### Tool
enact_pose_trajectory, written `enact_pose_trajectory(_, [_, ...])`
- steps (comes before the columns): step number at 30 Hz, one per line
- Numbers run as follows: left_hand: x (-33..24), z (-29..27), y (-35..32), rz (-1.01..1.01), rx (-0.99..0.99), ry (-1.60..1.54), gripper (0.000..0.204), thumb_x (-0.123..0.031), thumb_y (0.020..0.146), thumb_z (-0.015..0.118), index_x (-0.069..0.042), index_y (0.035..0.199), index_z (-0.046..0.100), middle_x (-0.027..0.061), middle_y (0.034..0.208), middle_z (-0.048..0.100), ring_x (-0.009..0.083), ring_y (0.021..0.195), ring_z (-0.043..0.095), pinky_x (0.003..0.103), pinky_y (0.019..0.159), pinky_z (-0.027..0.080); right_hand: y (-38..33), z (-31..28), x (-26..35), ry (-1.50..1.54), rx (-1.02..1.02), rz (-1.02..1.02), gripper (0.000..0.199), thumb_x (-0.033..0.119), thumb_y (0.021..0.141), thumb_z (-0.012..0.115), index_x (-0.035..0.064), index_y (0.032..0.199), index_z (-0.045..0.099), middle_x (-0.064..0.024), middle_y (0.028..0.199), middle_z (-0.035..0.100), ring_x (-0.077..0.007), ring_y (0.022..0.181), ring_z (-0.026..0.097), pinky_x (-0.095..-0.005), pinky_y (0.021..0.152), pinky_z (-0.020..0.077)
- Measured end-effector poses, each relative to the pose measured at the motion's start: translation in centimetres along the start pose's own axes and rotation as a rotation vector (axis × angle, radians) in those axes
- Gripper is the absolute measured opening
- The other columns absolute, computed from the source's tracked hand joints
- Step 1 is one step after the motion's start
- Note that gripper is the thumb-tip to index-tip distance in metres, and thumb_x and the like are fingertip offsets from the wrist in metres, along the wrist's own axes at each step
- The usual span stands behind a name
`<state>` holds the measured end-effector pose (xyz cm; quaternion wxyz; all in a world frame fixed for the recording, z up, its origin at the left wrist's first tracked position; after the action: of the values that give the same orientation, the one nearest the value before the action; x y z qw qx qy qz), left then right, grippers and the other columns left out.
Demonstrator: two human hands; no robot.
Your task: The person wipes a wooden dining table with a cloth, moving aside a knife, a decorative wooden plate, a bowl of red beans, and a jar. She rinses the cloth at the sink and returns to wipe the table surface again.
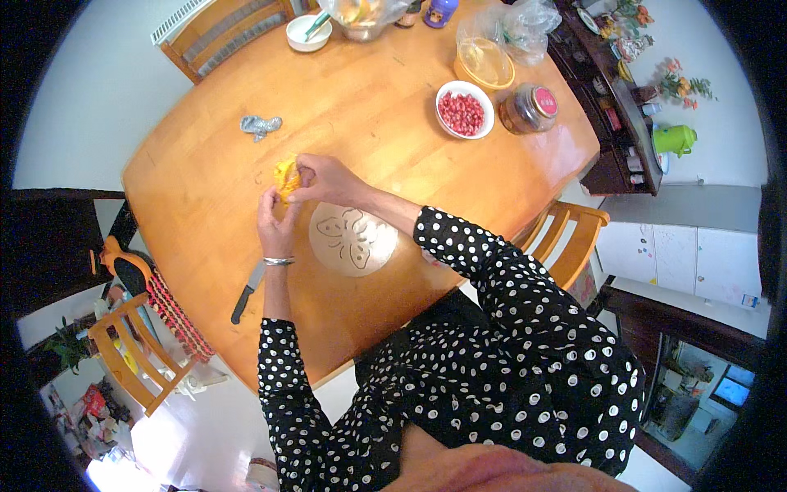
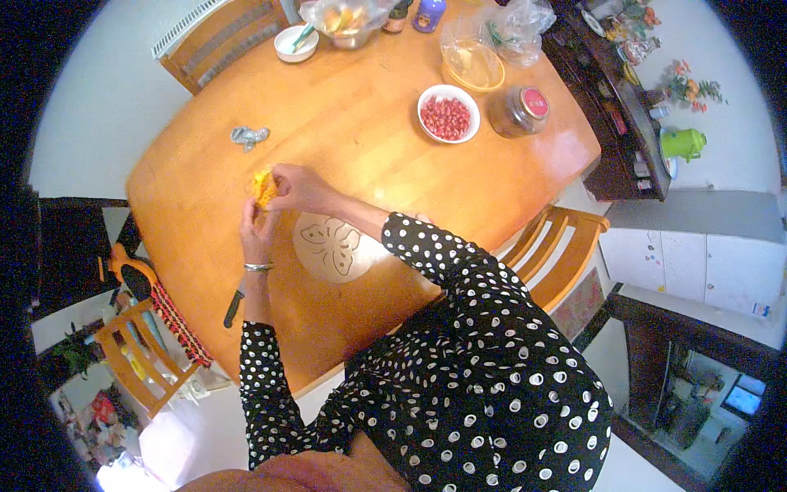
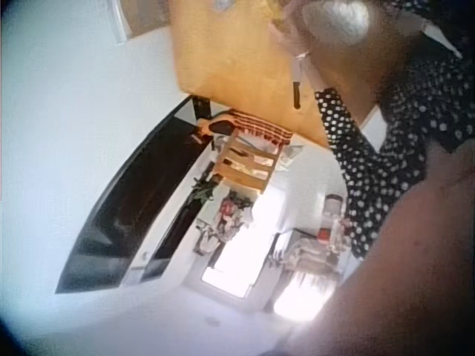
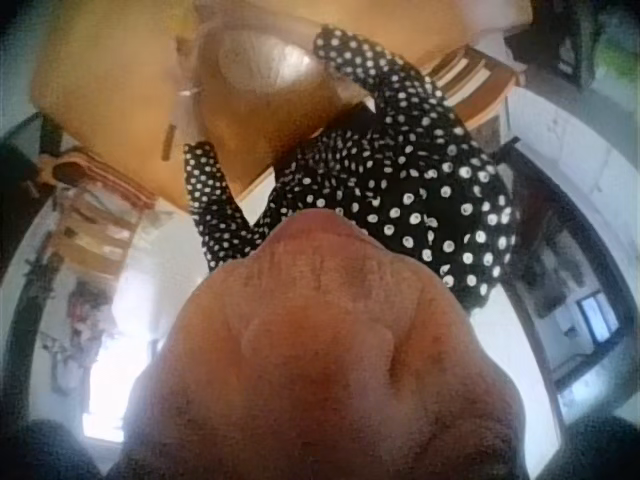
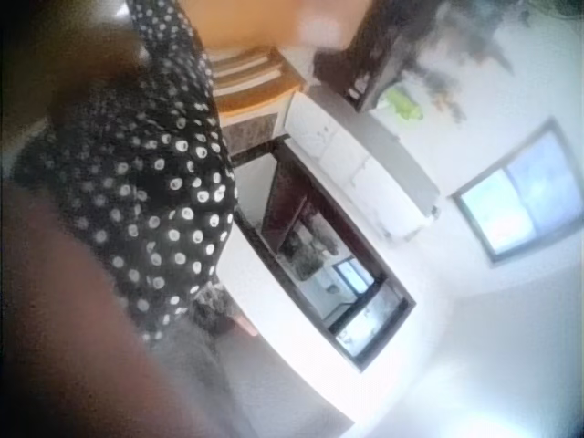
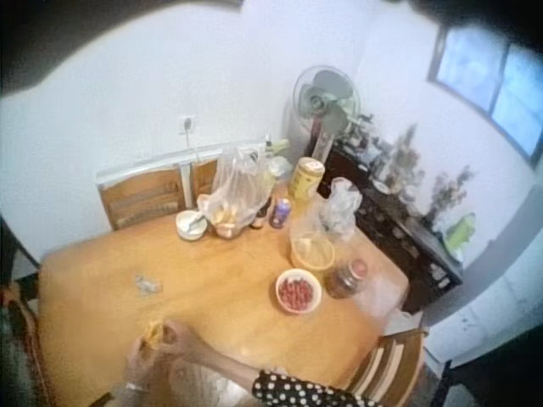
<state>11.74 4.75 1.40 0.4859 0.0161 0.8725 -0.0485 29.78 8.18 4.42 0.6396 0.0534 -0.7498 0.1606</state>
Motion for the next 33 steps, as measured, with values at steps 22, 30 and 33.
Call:
enact_pose_trajectory(22, [5.2,-10.4,-11.8,-0.022,-0.464,0.520,0.058,-0.019,0.087,0.066,0.003,0.136,0.045,0.0271,0.140,0.041,0.0414,0.130,0.039,0.050,0.107,0.032,2.6,-12.8,3.6,0.036,-0.450,0.105,0.039,0.020,0.078,0.077,-0.0004,0.108,0.063,-0.0075,0.099,0.071,-0.0134,0.088,0.066,-0.0278,0.080,0.0515])
enact_pose_trajectory(30, [6.4,-12.5,-19.1,-0.163,-0.691,0.675,0.062,-0.026,0.094,0.059,0.003,0.144,0.034,0.0258,0.149,0.032,0.0405,0.138,0.030,0.052,0.113,0.023,7.1,-13.3,5.0,-0.260,-0.466,-0.040,0.045,0.030,0.076,0.080,-0.0029,0.103,0.065,-0.0075,0.095,0.069,-0.0147,0.086,0.064,-0.0294,0.075,0.0509])
enact_pose_trajectory(33, [7.3,-12.7,-20.7,-0.268,-0.651,0.735,0.065,-0.029,0.094,0.058,0.002,0.145,0.033,0.0250,0.151,0.030,0.0405,0.140,0.028,0.052,0.114,0.022,11.4,-12.8,5.7,-0.275,-0.526,-0.310,0.043,0.029,0.072,0.079,-0.0023,0.098,0.065,-0.0153,0.092,0.068,-0.0265,0.087,0.066,-0.0379,0.078,0.0507])
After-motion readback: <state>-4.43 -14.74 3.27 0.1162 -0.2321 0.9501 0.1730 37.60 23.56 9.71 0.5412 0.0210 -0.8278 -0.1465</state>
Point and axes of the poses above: each hand's wrist, its own y-axis towards the middle knuckle, its own z-axis out of the palm, x = y × z, the point moved 1 cm from there along y, towards the middle knuckle
